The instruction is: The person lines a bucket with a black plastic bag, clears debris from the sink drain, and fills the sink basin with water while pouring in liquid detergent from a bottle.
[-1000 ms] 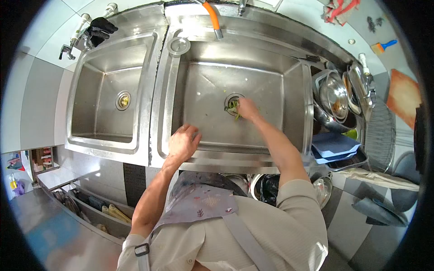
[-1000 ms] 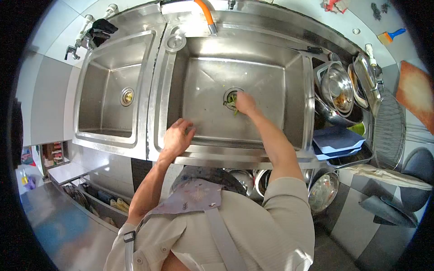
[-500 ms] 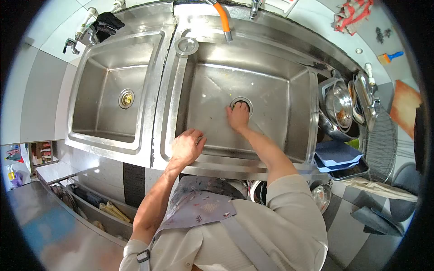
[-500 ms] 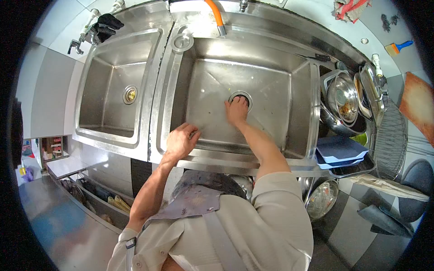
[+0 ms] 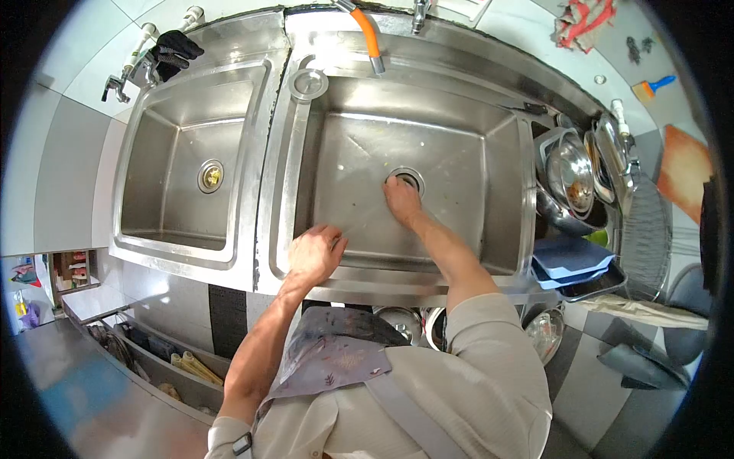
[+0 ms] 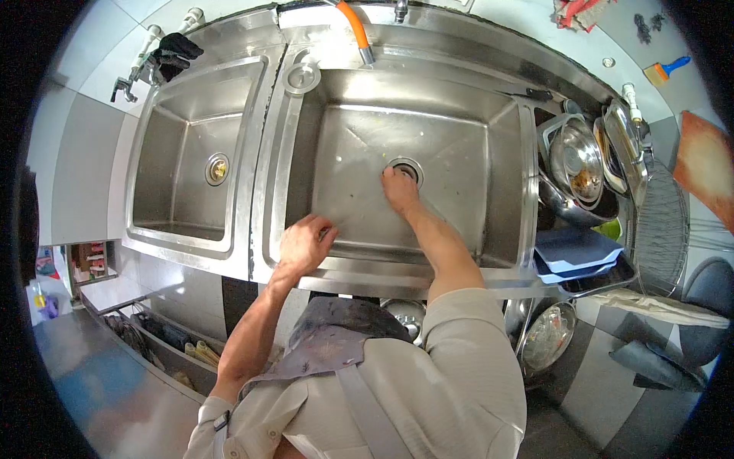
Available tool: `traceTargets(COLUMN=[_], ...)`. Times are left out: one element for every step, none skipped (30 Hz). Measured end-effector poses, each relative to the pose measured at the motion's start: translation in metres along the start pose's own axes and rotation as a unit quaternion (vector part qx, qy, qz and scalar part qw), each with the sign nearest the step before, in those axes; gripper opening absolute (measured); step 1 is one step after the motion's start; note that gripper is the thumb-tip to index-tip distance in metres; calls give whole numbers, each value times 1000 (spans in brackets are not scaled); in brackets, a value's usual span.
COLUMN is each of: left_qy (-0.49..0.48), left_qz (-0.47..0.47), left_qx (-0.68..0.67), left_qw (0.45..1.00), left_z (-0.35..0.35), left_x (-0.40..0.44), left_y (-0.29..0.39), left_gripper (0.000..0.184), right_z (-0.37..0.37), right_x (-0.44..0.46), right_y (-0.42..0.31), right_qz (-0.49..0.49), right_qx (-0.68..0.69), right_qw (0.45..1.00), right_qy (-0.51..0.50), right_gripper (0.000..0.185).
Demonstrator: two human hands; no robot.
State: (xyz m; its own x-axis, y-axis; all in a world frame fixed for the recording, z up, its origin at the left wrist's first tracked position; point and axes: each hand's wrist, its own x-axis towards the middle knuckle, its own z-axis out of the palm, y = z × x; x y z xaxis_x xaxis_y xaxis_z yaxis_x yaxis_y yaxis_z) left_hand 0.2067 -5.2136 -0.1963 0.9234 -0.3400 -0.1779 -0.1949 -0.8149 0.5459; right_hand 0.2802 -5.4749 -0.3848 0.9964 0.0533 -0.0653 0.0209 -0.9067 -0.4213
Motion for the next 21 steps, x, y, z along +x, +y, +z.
traceTargets(left_qy=[-3,-5,-8,-10,-11,-9,-8,-9,-3,4,18,16,3,-11,3,-3,-14,-29,-32,-42,-22], left_qz=[-3,1,-1,-2,4,11,17,23,41,59,79,91,87,83,105,117,109,104,121,118,139], left_qx=[1,2,5,6,5,9,14,14,9,2,3,2,1,0,8,5,16,28,15,14,13], left_qw=[1000,1000,1000,1000,1000,1000,1000,1000,999,998,997,996,996,997,994,993,994,994,992,992,990], left_z=[0,0,0,0,1,2,2,2,1,2,4,5,6,7,9,7,4,4,3,4,9], left_x=[-1,-1,-1,0,0,1,0,-2,-2,-2,-2,-1,0,1,1,1,1,2,2,5,6], left_y=[-1,-1,-2,-1,-1,-3,-4,-5,-6,-7,-10,-12,-13,-14,-18,-19,-20,-19,-22,-24,-29], left_gripper=[22,22,22,23,23,23,23,23,23,23,24,24,24,23,24,24,25,26,29,30,31], right_z=[0,0,2,4,4,2,-15,-46,-72,-85,-101,-115,-130,-145,-160,-179,-200,-211,-214,-219,-225], right_x=[1,0,0,1,4,6,6,5,4,0,-5,-15,-28,-41,-56,-72,-91,-114,-135,-158,-185], right_y=[2,4,6,8,10,13,9,-2,-11,-8,-3,-1,-2,-3,-9,-22,-37,-45,-39,-28,-25], right_qz=[2,11,21,25,57,89,94,214,325,328,322,304,304,288,271,274,286,301,276,254,247], right_qx=[0,4,9,8,59,111,109,259,400,400,554,691,691,724,754,753,755,753,775,796,793], right_qw=[1000,1000,999,999,996,989,989,939,850,850,765,655,656,627,597,596,578,555,538,518,516], right_qy=[2,-16,-33,-30,-30,-28,-24,-67,-105,-96,-68,-37,-24,7,39,52,118,187,183,186,209], right_gripper=[31,30,30,30,29,28,28,26,24,24,22,20,20,19,18,18,18,19,19,19,19])
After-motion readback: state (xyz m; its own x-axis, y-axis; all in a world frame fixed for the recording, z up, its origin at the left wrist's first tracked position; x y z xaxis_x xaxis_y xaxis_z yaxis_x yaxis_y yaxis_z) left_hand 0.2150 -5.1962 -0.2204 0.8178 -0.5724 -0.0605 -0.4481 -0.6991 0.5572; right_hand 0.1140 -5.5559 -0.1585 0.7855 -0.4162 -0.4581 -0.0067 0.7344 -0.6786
